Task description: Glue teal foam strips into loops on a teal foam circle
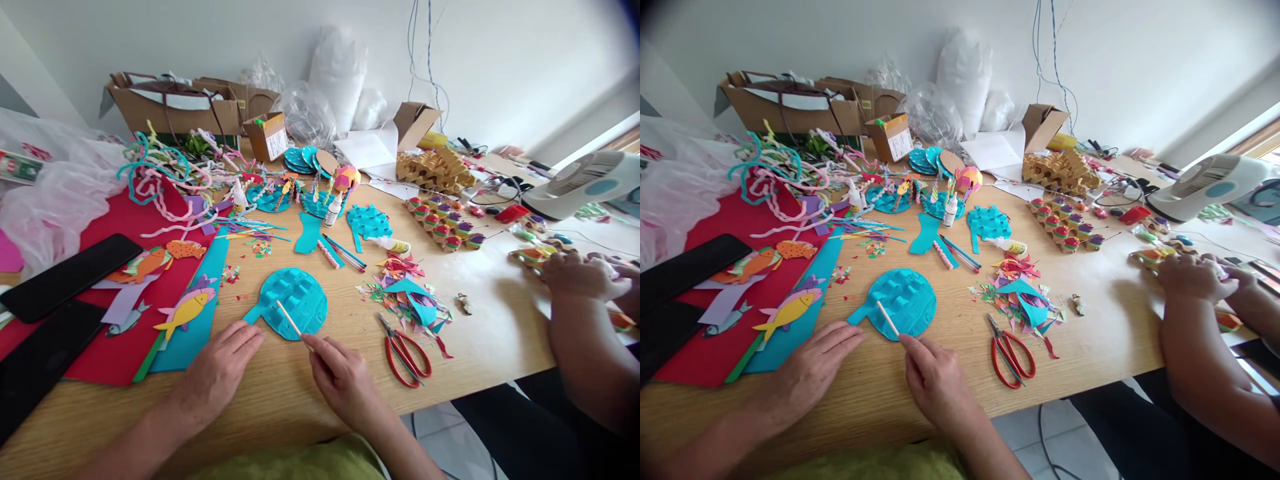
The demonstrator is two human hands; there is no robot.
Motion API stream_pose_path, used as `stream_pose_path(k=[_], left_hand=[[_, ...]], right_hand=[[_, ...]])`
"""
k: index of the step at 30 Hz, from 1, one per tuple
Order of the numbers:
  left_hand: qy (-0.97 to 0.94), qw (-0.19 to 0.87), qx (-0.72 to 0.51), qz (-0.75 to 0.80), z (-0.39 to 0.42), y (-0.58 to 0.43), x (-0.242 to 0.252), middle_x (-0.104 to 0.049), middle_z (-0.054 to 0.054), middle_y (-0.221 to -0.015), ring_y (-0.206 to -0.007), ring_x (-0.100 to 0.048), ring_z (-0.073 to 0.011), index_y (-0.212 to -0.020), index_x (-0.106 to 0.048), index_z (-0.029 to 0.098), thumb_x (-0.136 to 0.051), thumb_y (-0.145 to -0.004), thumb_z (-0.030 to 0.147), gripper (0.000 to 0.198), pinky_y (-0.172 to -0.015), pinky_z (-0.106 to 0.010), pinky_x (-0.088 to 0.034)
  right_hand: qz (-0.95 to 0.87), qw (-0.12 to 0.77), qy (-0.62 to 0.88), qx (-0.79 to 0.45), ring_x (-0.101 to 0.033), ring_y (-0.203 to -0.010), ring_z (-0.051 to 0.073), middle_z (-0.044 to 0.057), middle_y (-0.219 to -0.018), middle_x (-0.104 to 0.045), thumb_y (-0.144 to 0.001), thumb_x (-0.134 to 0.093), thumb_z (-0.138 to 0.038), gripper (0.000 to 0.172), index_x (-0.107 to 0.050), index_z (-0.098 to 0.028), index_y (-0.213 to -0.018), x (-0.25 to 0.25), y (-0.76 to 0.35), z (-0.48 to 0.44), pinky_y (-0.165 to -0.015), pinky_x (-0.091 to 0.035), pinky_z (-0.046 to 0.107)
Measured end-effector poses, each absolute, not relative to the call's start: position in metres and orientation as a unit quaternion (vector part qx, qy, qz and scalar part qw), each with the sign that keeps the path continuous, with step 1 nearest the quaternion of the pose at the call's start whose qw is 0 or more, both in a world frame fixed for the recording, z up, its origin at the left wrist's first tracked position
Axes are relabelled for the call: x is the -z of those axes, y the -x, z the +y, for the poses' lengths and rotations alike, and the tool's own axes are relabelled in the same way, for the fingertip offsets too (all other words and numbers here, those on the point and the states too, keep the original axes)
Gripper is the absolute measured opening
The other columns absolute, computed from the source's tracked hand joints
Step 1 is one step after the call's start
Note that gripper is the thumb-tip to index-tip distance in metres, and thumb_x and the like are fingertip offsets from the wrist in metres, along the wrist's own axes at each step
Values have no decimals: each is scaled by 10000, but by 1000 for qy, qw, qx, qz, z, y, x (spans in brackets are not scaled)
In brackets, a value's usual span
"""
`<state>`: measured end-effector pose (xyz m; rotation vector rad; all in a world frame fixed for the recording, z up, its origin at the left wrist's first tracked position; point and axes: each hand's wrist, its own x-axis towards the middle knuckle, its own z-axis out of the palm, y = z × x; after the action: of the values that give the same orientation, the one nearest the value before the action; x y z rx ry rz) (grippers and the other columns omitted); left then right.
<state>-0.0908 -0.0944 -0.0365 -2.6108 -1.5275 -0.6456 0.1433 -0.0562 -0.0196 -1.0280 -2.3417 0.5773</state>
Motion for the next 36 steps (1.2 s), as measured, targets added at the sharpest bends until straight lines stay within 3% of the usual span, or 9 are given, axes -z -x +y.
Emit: stream_pose_path(k=[10, 36], left_hand=[[874, 7, 171, -455, -109, 63, 47, -610, -54, -1181, -1122, -521, -154, -1150, -547, 134, -308, -781, -24, 467, -935, -271, -471], [878, 53, 150, -451, -106, 55, 48, -609, -96, -1173, -1099, -544, -198, -1125, -551, 92, -293, -773, -43, 457, -907, -304, -486]], right_hand=[[-928, 99, 322, -158, -555, -614, 112, 39, -758, -597, -891, -381, -158, 324, -543, -162, -1171, 26, -162, -56, -543, -385, 206], [-925, 35, 341, -166, -555, -599, 103, 24, -766, -598, -878, -409, -136, 311, -560, -195, -1144, 22, -153, -51, -539, -365, 189]])
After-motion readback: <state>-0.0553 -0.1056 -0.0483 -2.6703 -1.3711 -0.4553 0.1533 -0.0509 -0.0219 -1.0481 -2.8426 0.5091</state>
